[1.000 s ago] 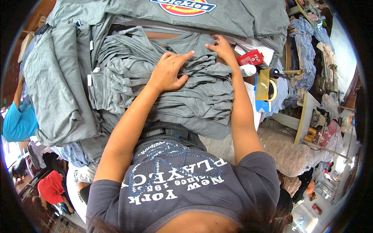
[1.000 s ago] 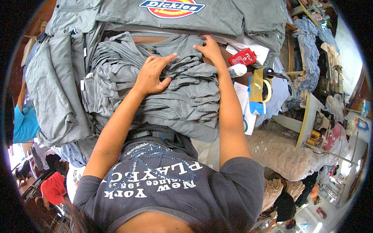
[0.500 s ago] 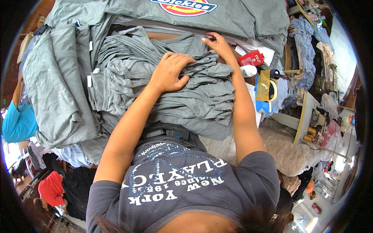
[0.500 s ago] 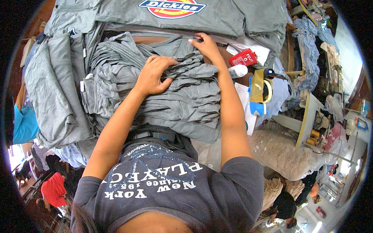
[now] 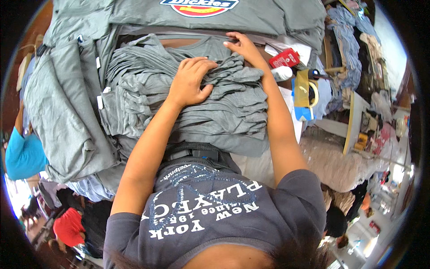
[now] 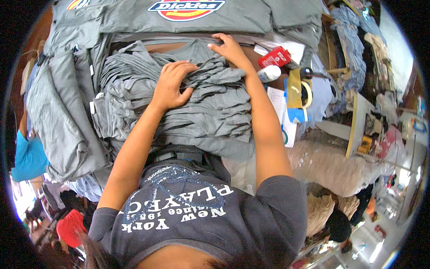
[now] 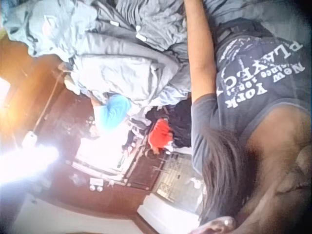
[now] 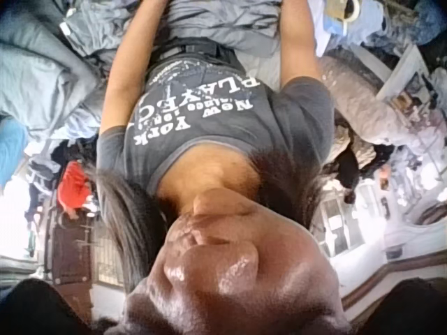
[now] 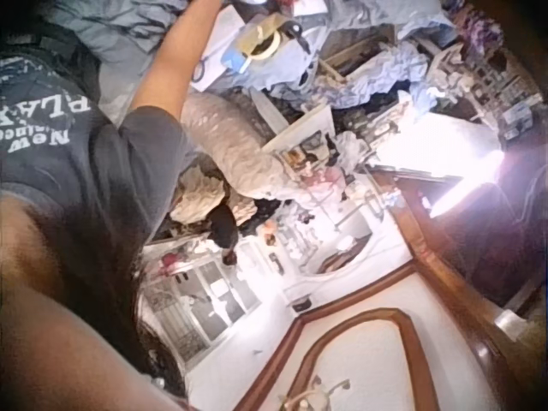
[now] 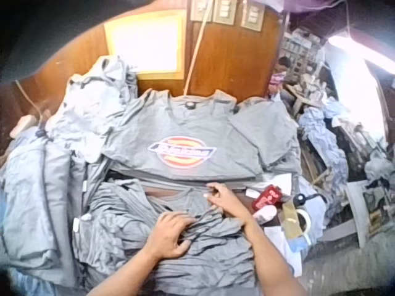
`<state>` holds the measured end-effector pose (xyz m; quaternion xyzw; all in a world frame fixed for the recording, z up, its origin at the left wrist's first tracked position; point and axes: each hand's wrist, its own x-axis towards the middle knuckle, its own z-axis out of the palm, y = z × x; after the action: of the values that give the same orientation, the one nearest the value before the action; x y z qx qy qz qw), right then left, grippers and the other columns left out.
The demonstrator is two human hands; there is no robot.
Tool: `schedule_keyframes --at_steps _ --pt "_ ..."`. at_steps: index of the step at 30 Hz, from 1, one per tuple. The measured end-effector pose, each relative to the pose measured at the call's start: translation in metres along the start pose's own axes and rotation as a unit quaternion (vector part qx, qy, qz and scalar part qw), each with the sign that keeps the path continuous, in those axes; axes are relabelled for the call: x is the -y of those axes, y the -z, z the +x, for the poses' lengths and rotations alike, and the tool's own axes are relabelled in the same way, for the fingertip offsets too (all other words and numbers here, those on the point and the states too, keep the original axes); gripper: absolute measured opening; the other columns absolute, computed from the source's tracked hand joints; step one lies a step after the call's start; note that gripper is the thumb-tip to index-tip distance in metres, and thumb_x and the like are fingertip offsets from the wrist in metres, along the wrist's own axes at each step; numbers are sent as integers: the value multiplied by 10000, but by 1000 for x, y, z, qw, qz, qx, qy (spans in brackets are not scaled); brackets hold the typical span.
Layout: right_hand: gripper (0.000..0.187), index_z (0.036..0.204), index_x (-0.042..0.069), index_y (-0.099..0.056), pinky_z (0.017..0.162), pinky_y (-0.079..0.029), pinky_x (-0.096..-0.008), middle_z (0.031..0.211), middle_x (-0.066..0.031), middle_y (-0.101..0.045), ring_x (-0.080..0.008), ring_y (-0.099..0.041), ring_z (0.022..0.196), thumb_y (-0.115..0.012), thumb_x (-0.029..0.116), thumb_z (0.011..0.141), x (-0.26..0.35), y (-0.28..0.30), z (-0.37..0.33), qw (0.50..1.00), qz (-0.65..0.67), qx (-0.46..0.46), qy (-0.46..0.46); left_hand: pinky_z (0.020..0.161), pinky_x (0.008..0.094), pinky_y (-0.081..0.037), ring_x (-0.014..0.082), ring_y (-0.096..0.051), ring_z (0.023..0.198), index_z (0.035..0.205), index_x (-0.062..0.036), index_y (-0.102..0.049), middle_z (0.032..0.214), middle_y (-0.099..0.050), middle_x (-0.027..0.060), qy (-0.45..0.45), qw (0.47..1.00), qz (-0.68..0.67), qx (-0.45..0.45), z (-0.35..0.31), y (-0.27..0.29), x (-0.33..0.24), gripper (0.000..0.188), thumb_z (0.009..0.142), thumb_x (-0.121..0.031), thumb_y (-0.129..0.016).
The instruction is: The person sorts, folds, and stacks grey t-shirts on a workstation, using a pen to write on a log and shears to trim loose threads from the garments.
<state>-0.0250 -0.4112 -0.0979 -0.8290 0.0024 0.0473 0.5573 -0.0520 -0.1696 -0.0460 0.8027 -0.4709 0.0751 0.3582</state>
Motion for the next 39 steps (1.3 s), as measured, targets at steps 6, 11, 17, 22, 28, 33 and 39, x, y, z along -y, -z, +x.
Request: schedule_keyframes --at_steps 6,11,17,22,28,33,39 --pt "282 956 4 -626 748 -435 -246 894 -59 -643 -103 -559 815 -614 242 805 5 -9 3 991 49 96 83 901 380 -355 293 -489 1026 1062 -53 -537 1053 -566 105 -14 1000 0 -14 0 2 2 480 588 -110 -579" --pt "196 883 28 -631 689 -444 -233 835 -40 -644 -98 -576 760 -616 204 799 47 34 -53 932 -63 -329 135 872 379 -367 281 -492 996 1074 -67 -529 1030 -569 92 -20 1000 2 -19 2 0 3 488 594 -127 -593" --pt "199 825 74 -627 625 -465 -396 789 -147 -619 -305 -605 757 -588 257 759 32 67 -197 811 -338 -434 -199 868 374 -372 278 -496 978 1075 -70 -532 1021 -571 94 -18 999 5 -29 -2 0 4 471 609 -107 -590" --pt "305 847 48 -632 651 -478 -430 860 -162 -630 -336 -609 796 -683 307 693 -22 45 -250 773 -423 -265 -392 863 373 -378 290 -498 958 1087 -68 -532 1006 -569 102 -14 999 4 -30 -1 -2 2 476 616 -101 -593" --pt "340 819 24 -613 656 -484 -427 845 -162 -630 -340 -610 795 -699 321 677 5 22 -245 751 -392 -349 -401 862 372 -379 290 -497 956 1093 -79 -530 1026 -569 92 -7 999 17 -35 -4 -4 1 455 643 -114 -585" --pt "306 788 31 -564 604 -471 -429 772 -165 -627 -342 -611 746 -678 302 704 -8 33 -259 811 -398 -267 -337 864 371 -376 294 -494 948 1102 -80 -522 1015 -571 97 -10 999 33 -33 -3 -4 1 460 647 -120 -579" --pt "185 745 46 -531 480 -424 -265 682 -66 -609 -125 -566 576 -581 209 818 -16 46 -235 903 -40 -427 11 859 371 -376 295 -492 944 1112 -81 -515 1015 -565 101 -8 998 48 -30 -3 -6 3 470 649 -137 -573"
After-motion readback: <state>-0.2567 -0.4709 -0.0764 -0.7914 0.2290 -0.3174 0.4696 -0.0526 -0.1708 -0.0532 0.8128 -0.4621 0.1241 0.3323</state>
